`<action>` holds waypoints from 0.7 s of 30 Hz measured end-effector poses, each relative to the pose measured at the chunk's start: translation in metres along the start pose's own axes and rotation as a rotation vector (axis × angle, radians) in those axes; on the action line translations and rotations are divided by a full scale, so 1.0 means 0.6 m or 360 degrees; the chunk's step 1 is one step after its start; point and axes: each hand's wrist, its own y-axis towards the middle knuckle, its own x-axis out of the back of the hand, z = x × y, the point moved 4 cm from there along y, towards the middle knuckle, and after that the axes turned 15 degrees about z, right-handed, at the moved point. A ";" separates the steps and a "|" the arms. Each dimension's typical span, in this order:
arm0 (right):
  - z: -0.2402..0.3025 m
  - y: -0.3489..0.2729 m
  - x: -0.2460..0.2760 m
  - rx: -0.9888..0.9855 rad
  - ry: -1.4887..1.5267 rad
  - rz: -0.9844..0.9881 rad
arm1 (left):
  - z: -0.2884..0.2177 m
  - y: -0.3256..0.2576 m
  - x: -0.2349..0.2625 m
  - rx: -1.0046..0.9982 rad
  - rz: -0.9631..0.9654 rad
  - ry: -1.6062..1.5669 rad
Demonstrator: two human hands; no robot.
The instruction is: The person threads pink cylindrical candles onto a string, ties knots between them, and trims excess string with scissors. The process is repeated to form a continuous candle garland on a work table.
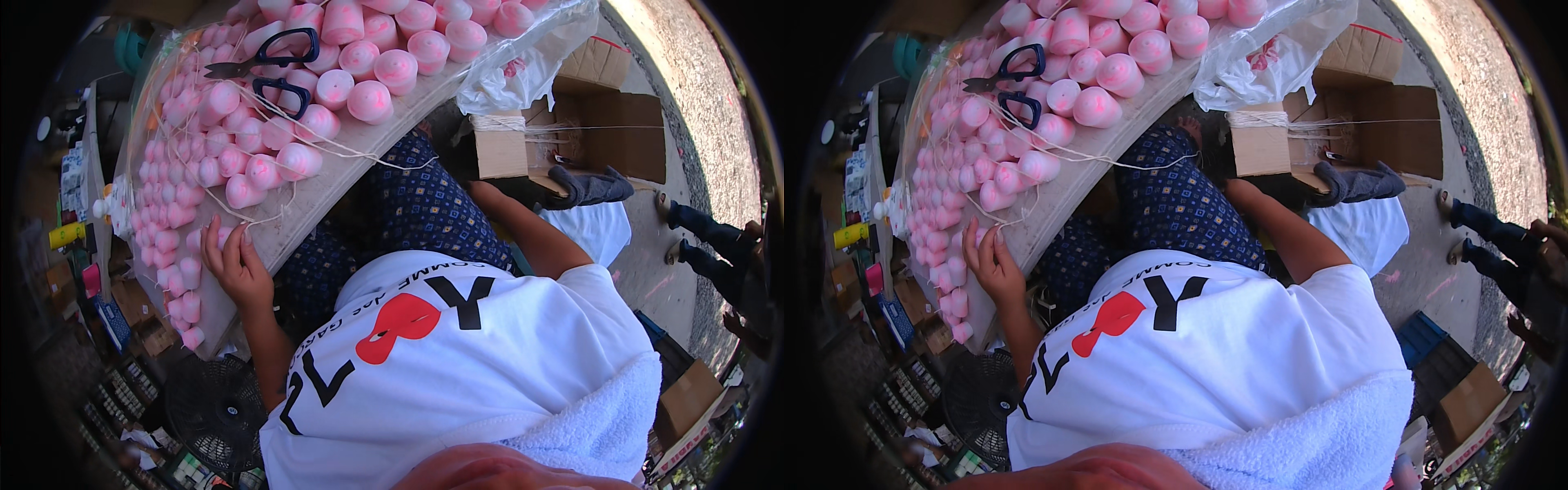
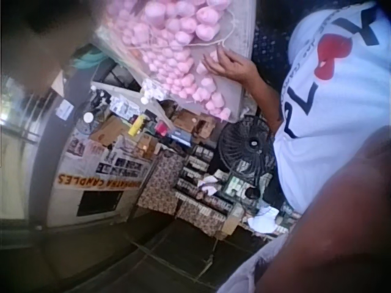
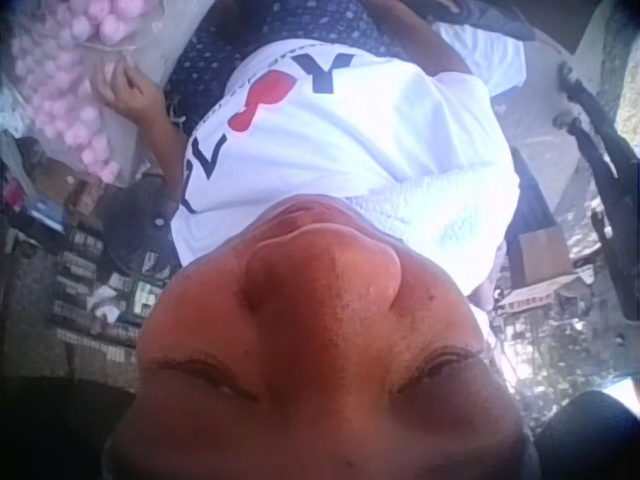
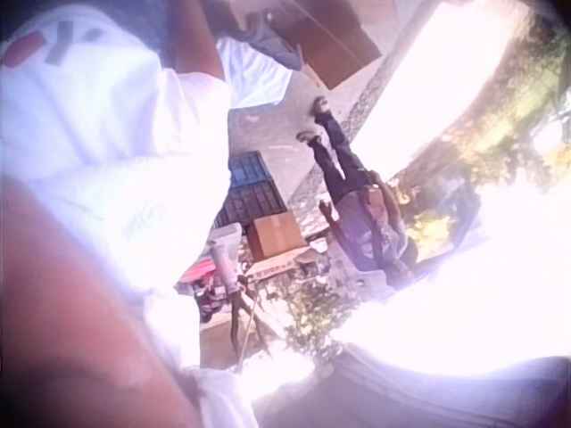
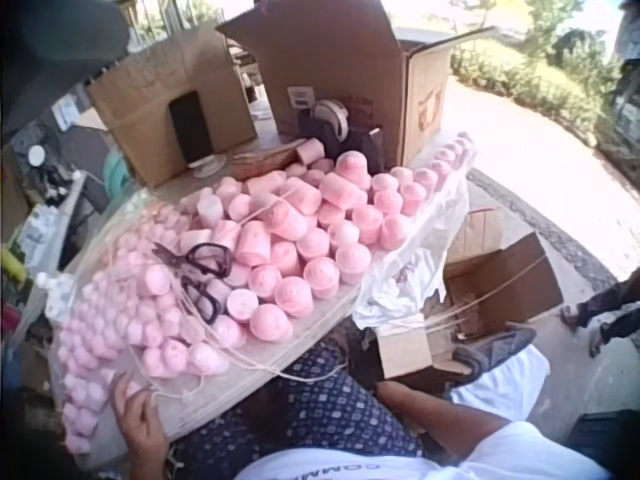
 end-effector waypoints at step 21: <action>0.132 0.052 0.186 0.0116 -0.0674 -0.0353 | -0.007 -0.004 0.000 0.0028 0.0050 0.0008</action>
